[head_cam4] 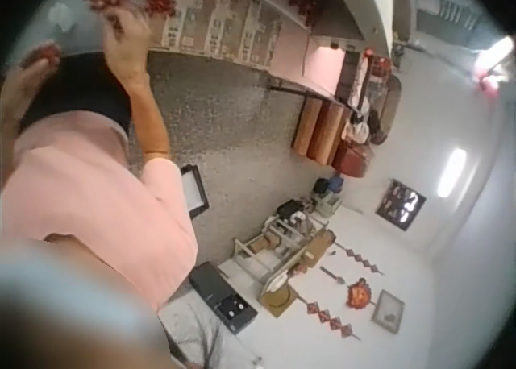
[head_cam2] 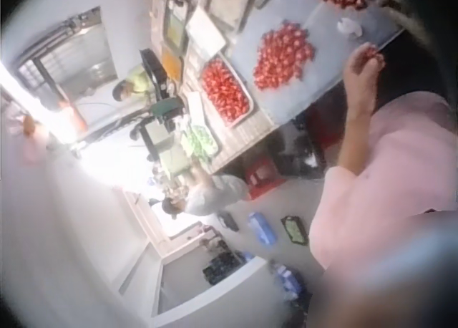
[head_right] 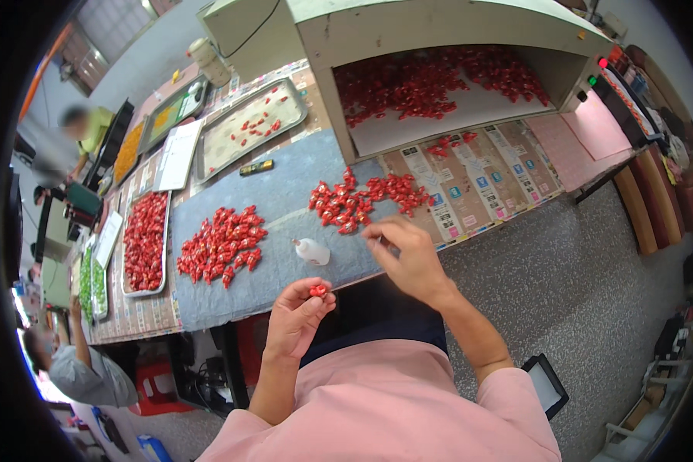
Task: The person applies glue to small red plastic toy components with a glue bottle at a factory workbench.
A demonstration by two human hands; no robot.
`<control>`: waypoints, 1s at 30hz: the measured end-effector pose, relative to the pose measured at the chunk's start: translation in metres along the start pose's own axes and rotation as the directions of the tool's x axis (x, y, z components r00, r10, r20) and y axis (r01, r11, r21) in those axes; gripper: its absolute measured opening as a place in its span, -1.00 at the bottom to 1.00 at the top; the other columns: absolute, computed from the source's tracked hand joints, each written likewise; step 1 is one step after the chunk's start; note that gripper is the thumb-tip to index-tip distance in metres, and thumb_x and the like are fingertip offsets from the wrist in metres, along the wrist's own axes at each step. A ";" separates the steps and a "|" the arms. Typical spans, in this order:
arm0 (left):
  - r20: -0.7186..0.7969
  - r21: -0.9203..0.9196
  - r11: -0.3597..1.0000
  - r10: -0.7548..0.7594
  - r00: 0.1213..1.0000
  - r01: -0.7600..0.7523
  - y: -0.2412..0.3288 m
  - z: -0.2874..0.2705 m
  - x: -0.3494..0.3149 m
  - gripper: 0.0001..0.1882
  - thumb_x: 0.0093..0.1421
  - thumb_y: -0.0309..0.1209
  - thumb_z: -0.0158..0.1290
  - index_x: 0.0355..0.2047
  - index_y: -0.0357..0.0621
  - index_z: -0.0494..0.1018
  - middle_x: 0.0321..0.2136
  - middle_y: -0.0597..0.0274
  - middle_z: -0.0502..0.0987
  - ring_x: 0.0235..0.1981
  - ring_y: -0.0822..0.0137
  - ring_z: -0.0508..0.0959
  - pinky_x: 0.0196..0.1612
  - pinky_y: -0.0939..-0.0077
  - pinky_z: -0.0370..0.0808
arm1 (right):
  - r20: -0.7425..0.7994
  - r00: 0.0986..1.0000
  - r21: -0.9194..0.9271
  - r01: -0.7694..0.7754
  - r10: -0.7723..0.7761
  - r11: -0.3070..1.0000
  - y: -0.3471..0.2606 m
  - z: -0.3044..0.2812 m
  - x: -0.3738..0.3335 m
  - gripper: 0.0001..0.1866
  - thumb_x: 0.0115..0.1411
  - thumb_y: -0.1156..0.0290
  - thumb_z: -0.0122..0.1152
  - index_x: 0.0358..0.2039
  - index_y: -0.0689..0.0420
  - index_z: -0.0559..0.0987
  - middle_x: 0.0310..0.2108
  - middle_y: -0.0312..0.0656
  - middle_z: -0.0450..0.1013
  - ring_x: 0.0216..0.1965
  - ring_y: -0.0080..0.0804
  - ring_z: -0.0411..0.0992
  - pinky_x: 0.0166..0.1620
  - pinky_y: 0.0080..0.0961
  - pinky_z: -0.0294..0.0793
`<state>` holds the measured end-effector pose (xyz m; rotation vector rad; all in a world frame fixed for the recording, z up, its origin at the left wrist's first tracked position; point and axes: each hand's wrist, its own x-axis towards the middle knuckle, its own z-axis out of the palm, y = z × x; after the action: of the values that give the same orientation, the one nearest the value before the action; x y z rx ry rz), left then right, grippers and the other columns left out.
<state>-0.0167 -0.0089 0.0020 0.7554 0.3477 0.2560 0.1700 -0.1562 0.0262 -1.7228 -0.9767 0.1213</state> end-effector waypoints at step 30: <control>0.121 0.406 0.849 0.317 0.941 -0.338 -0.010 0.013 0.001 -0.76 0.04 -0.77 0.21 -0.27 -0.29 0.56 -0.17 0.08 0.52 -0.13 0.33 0.56 0.00 0.49 0.55 | -0.059 0.998 0.111 0.038 -0.032 0.993 -0.039 0.031 -0.058 -0.80 -0.01 0.64 0.40 -0.33 0.16 0.68 -0.34 -0.19 0.57 -0.32 -0.39 0.56 -0.25 -0.54 0.55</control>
<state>-0.0089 -0.0241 0.0033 1.2534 0.2252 0.4949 0.0944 -0.1687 0.0250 -1.5977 -0.9404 0.1020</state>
